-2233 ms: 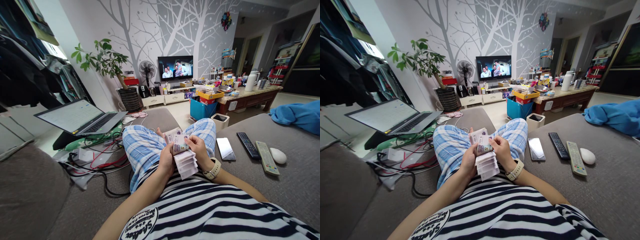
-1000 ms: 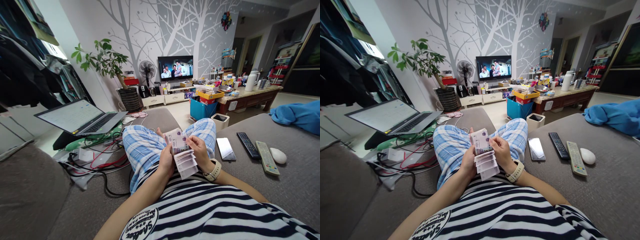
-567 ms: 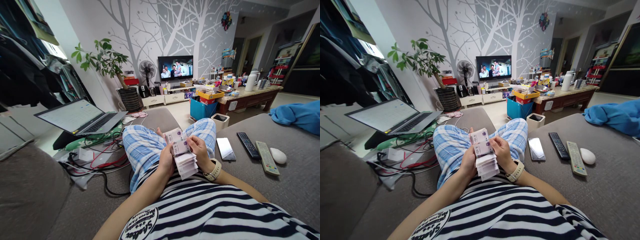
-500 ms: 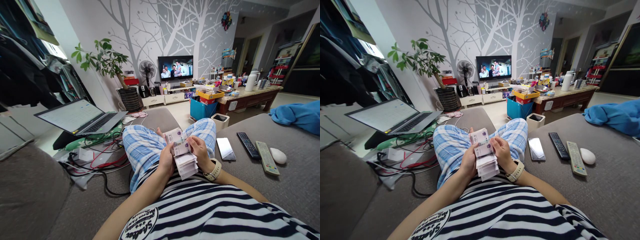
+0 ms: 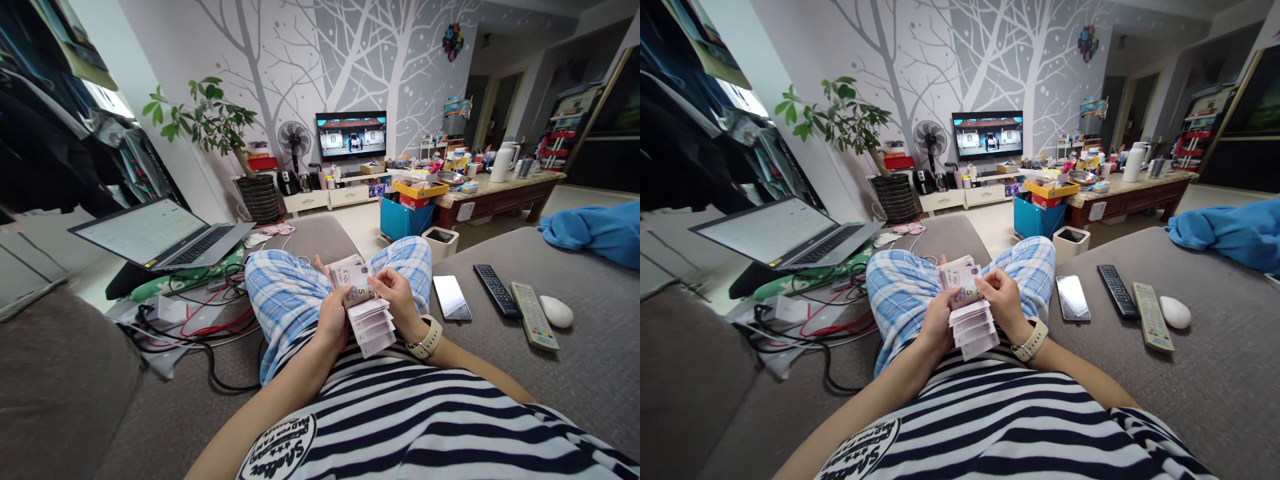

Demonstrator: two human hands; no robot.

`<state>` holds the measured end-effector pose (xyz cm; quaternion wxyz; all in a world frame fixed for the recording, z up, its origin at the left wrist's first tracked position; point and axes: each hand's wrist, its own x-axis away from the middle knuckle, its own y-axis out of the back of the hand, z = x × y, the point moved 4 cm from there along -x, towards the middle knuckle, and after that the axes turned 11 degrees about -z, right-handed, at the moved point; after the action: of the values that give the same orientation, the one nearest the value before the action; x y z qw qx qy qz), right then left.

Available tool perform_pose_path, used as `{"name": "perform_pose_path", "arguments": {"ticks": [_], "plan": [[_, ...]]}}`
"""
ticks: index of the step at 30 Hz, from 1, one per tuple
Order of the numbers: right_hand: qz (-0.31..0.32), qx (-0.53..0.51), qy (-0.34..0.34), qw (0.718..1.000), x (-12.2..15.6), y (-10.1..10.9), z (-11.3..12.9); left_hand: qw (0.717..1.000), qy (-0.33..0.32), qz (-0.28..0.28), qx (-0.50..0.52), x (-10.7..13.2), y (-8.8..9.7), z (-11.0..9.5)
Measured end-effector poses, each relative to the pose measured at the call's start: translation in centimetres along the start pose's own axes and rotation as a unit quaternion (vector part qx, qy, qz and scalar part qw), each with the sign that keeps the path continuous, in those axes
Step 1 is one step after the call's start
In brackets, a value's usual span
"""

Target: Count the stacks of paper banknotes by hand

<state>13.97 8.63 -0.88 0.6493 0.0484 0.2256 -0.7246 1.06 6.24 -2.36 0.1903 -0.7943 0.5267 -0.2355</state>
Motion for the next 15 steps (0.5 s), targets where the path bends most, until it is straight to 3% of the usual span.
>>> {"name": "perform_pose_path", "arguments": {"ticks": [15], "plan": [[0.006,0.038,0.013,0.999,-0.32,0.08,-0.34,1.000,-0.001,0.012,0.001,0.18,0.02,-0.01]]}}
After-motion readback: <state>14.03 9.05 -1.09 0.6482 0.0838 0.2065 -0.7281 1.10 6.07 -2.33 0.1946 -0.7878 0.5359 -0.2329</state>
